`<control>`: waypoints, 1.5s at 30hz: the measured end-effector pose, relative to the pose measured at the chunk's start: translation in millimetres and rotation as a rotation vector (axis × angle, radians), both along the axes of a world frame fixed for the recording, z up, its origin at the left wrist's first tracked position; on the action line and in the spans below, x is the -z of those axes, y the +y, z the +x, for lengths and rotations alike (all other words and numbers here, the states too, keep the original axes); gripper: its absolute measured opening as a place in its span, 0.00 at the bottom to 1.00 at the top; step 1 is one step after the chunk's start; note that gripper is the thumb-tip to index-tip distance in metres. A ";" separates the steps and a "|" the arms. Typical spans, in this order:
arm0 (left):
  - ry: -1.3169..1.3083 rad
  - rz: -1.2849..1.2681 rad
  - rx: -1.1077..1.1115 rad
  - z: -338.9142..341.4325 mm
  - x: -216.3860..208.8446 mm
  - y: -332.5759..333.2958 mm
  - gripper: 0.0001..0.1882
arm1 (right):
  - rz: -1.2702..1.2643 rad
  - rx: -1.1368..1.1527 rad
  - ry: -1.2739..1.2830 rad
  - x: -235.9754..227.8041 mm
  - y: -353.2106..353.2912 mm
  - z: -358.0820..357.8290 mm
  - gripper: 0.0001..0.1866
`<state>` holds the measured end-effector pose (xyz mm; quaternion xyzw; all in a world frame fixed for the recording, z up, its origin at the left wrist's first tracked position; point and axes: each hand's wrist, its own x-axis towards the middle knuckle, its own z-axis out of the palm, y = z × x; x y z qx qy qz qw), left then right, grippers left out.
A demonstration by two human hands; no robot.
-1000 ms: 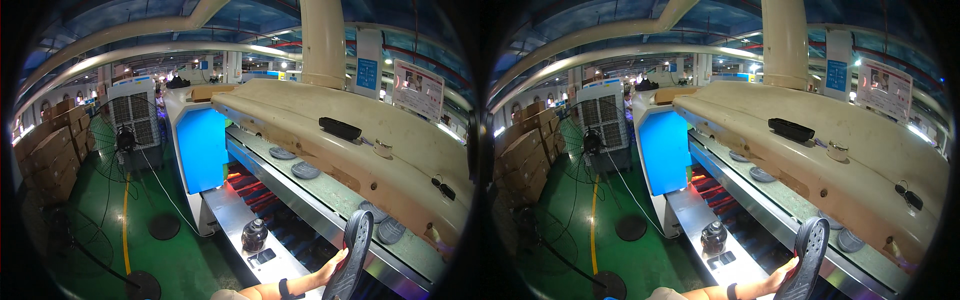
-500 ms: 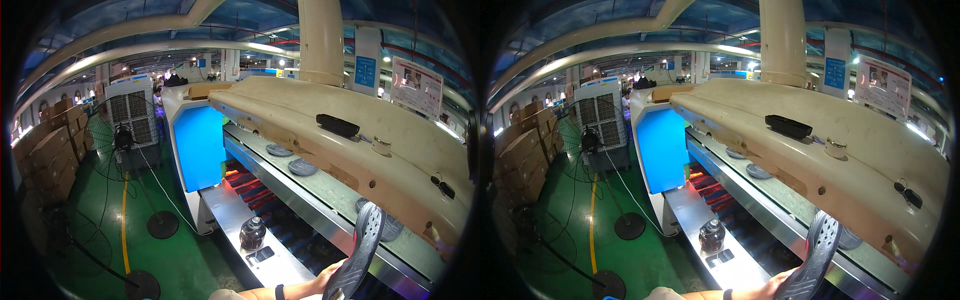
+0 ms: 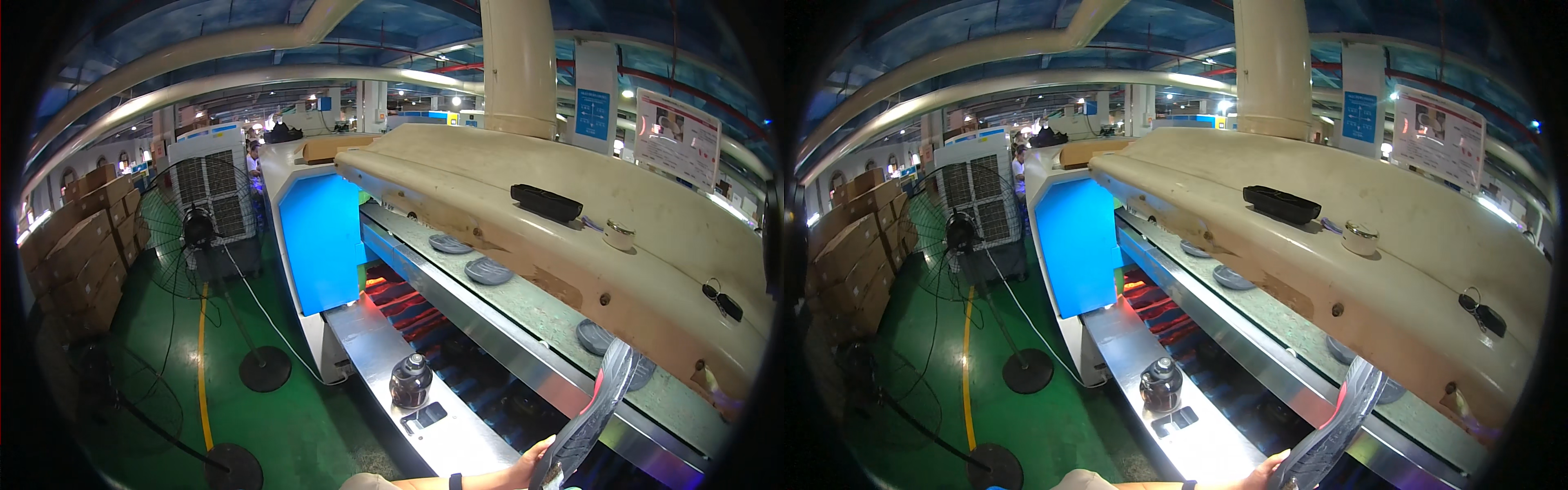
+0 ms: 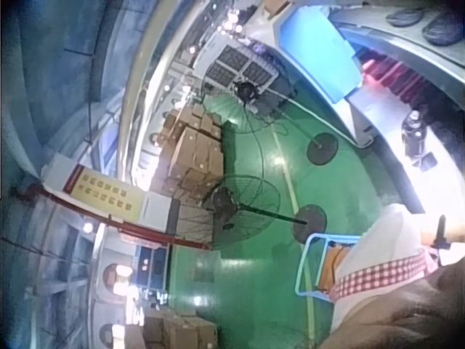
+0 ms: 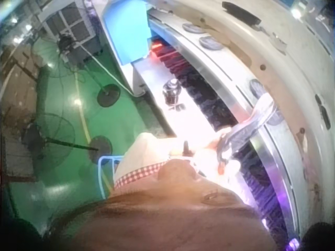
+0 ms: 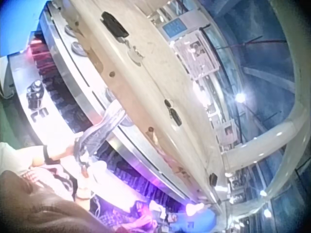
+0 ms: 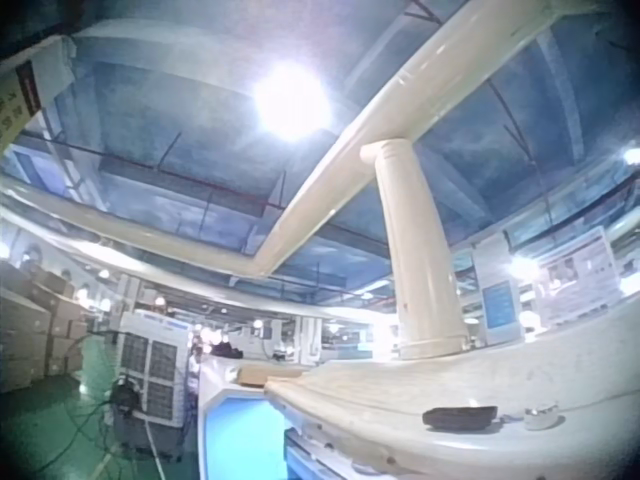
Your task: The worker applies a liquid substance to shoe soles using a brush and then places the treated soles onto a conveyor belt.
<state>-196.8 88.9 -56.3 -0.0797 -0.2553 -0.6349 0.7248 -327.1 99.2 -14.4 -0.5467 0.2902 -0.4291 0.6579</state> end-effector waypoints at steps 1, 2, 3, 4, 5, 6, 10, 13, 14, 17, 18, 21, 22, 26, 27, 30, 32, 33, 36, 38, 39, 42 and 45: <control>0.004 0.008 0.006 -0.3 -0.7 1.2 0.23 | -0.001 0.003 0.005 2.0 2.3 -0.8 0.15; 0.007 0.017 0.012 0.0 -0.3 2.8 0.23 | 0.000 0.006 0.004 2.1 3.0 -0.4 0.15; 0.007 0.024 0.016 0.0 -0.4 3.3 0.23 | 0.008 0.006 -0.007 0.3 4.2 0.6 0.15; 0.008 0.030 0.022 0.3 -1.4 5.3 0.23 | 0.007 0.009 -0.005 0.2 2.9 -0.2 0.15; 0.011 0.034 0.027 -0.1 0.4 4.5 0.23 | 0.004 0.009 0.005 1.9 1.9 -1.8 0.15; 0.011 0.039 0.029 1.4 -1.9 6.3 0.23 | 0.008 0.013 -0.007 -0.7 3.1 -0.5 0.15; 0.018 0.066 0.050 3.0 0.7 7.9 0.23 | 0.009 0.010 -0.006 0.5 2.7 -2.0 0.15; 0.019 0.088 0.067 4.4 0.7 9.3 0.23 | 0.013 0.014 -0.005 3.0 6.6 -3.4 0.15; 0.019 0.092 0.070 5.3 0.9 9.5 0.23 | 0.015 0.012 -0.016 2.5 6.2 -3.4 0.15; 0.021 0.107 0.083 5.9 1.5 9.8 0.23 | 0.012 0.019 -0.014 5.5 12.9 -3.5 0.15; 0.023 0.115 0.089 6.0 2.2 10.2 0.23 | 0.017 0.021 -0.017 5.9 15.1 -3.7 0.15; 0.022 0.133 0.098 5.6 3.2 12.9 0.23 | 0.017 0.031 -0.021 6.5 18.6 -4.6 0.15; 0.024 0.137 0.106 5.3 3.1 14.8 0.23 | 0.017 0.035 -0.021 5.5 18.3 -6.7 0.15; 0.020 0.164 0.124 1.3 5.6 21.3 0.23 | 0.008 0.050 -0.020 3.4 15.9 -12.7 0.15; 0.023 0.170 0.133 0.4 6.3 23.4 0.23 | 0.007 0.044 -0.028 1.5 14.1 -12.1 0.15; 0.032 0.199 0.169 0.0 6.7 29.2 0.24 | 0.009 0.068 -0.038 1.3 16.5 -16.3 0.15; 0.047 0.229 0.214 -0.1 6.0 31.0 0.24 | 0.016 0.096 -0.045 4.7 22.7 -21.1 0.15; 0.069 0.254 0.258 3.8 3.5 31.5 0.24 | 0.012 0.107 -0.050 5.7 24.1 -21.7 0.15; 0.087 0.124 0.214 8.1 18.6 21.5 0.26 | 0.010 0.119 -0.087 12.7 27.7 -24.8 0.15; 0.119 0.074 0.189 6.1 3.1 25.1 0.27 | 0.014 0.133 -0.120 17.4 27.9 -24.3 0.15; 0.087 0.104 0.131 5.8 2.1 26.1 0.28 | 0.013 0.140 -0.135 18.2 27.7 -24.6 0.15; 0.153 0.040 0.119 3.0 13.6 24.3 0.29 | 0.016 0.156 -0.185 23.8 27.0 -27.5 0.15; 0.132 0.087 0.149 1.5 9.8 28.9 0.29 | 0.022 0.184 -0.220 27.8 30.7 -32.5 0.15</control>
